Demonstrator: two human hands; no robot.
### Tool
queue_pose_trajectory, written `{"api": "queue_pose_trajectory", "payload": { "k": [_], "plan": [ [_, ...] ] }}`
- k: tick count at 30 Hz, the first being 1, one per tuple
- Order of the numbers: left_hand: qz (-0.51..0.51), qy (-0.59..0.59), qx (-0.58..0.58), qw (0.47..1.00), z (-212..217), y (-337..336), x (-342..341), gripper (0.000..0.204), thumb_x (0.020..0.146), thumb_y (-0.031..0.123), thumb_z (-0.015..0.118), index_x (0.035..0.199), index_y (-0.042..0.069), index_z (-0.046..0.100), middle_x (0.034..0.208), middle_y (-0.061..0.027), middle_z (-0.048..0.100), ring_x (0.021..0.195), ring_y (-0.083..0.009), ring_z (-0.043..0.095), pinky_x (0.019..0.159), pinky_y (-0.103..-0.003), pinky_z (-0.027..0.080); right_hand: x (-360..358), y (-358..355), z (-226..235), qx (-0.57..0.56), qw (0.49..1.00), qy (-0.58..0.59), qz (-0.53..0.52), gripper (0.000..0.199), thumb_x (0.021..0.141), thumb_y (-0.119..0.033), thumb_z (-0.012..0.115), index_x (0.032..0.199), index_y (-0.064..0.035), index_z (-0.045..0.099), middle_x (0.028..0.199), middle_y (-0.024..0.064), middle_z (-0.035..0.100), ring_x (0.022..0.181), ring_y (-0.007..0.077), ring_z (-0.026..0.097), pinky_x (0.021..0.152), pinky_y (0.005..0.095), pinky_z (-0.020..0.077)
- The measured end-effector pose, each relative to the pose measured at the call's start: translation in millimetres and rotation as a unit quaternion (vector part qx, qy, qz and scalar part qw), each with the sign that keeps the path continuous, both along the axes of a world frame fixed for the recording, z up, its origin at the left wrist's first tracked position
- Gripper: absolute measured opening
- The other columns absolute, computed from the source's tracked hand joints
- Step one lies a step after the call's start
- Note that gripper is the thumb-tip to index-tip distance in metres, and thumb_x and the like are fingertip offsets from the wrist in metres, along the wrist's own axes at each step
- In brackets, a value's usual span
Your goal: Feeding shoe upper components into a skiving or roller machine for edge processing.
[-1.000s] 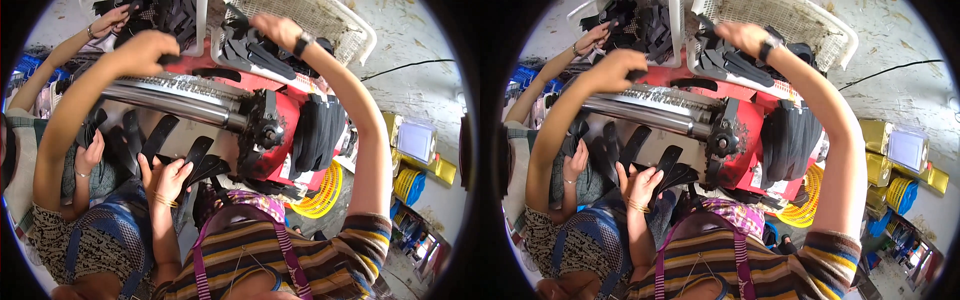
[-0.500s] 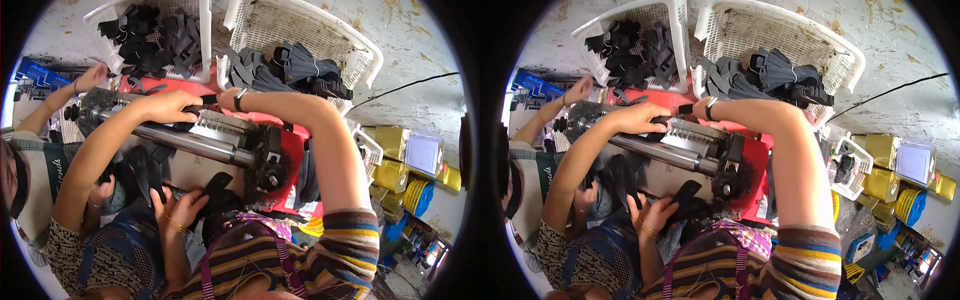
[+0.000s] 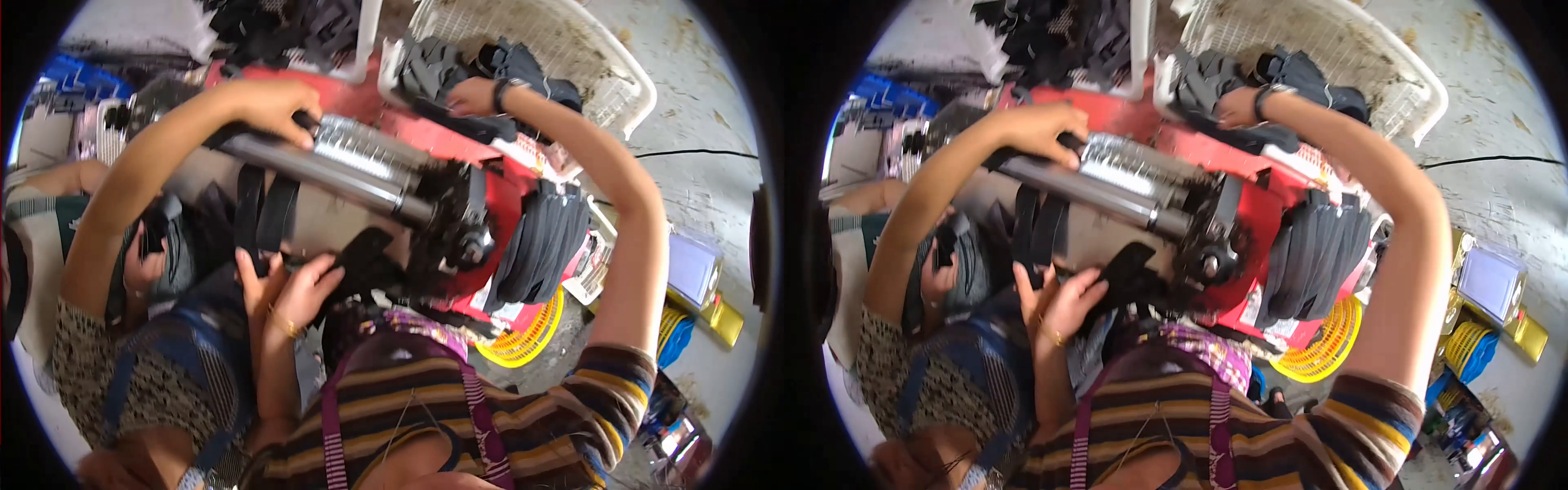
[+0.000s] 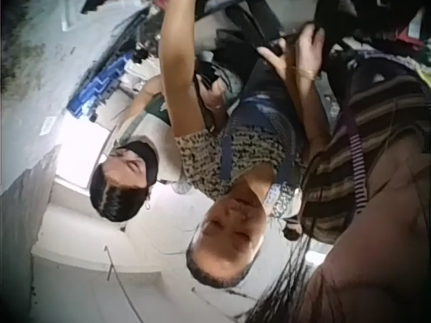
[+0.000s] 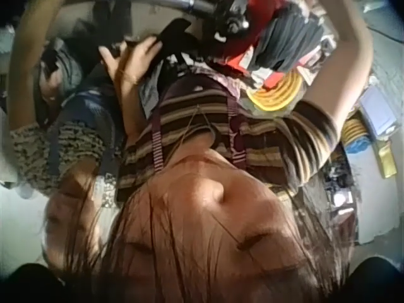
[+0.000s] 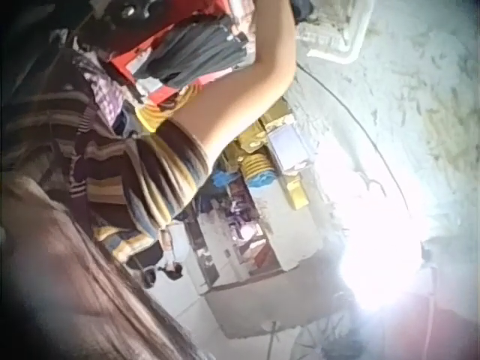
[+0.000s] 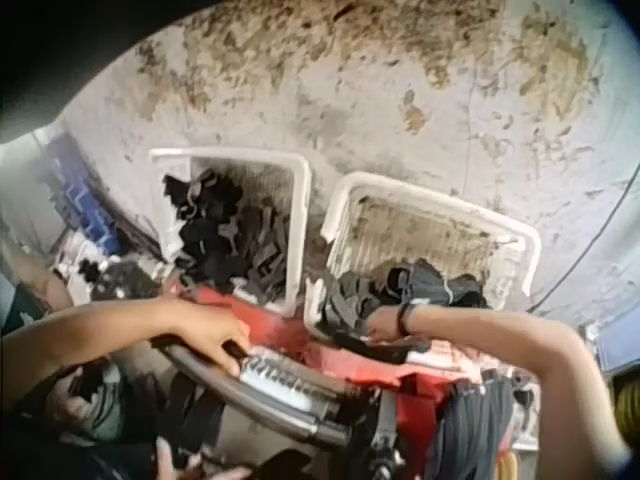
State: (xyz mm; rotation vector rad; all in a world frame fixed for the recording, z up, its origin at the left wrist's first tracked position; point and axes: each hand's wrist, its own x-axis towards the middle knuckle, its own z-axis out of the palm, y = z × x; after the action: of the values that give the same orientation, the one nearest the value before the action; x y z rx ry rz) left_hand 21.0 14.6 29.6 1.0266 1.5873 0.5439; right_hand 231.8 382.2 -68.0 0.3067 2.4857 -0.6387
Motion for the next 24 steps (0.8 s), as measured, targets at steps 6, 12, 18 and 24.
{"api": "queue_pose_trajectory", "payload": {
  "k": [6, 12, 18, 24],
  "plan": [
    [0.020, 0.080, 0.027, 0.996, -42.2, 15.2, -5.7, 0.030, 0.086, 0.019, 0.054, 0.066, -0.002, 0.047, 0.054, -0.0113, 0.045, 0.046, -0.0132, 0.042, 0.042, -0.032, 0.034, -20.5, -73.5, 61.6, -0.190, 0.960, 0.094, -0.181, 0.029, 0.080, -0.026, 0.059, 0.098, -0.0035, 0.058, 0.088, 0.0135, 0.060, 0.081, 0.0259, 0.058, 0.070, 0.0351, 0.0460],
    [0.115, -0.108, -0.048, 0.986, -14.1, -17.8, -17.3, 0.026, 0.085, 0.017, 0.057, 0.103, -0.002, 0.055, 0.077, -0.0033, 0.059, 0.061, -0.0087, 0.054, 0.052, -0.021, 0.044, -93.6, -117.0, 40.9, -0.203, 0.949, 0.242, -0.014, 0.022, 0.084, -0.017, 0.056, 0.097, 0.0002, 0.053, 0.077, 0.0086, 0.060, 0.071, 0.0165, 0.061, 0.064, 0.0298, 0.0482],
    [-0.016, 0.165, 0.027, 0.986, -32.1, -21.8, -21.7, 0.032, 0.084, 0.023, 0.058, 0.062, 0.001, 0.052, 0.050, -0.0026, 0.050, 0.043, -0.0091, 0.048, 0.041, -0.022, 0.039, -92.1, -89.7, 87.4, -0.222, 0.933, 0.199, -0.202, 0.013, 0.079, -0.004, 0.053, 0.091, 0.0010, 0.051, 0.076, 0.0122, 0.060, 0.057, 0.0184, 0.062, 0.050, 0.0290, 0.0517],
    [0.019, 0.077, -0.090, 0.993, -4.3, 47.5, -8.3, 0.030, 0.083, 0.027, 0.059, 0.073, -0.001, 0.060, 0.055, -0.0048, 0.058, 0.040, -0.0091, 0.050, 0.036, -0.023, 0.039, -69.5, -99.5, 46.8, 0.009, 0.953, 0.301, 0.014, 0.016, 0.080, -0.017, 0.054, 0.086, -0.0022, 0.057, 0.080, 0.0154, 0.058, 0.075, 0.0319, 0.058, 0.066, 0.0393, 0.0472]
  ]
}}
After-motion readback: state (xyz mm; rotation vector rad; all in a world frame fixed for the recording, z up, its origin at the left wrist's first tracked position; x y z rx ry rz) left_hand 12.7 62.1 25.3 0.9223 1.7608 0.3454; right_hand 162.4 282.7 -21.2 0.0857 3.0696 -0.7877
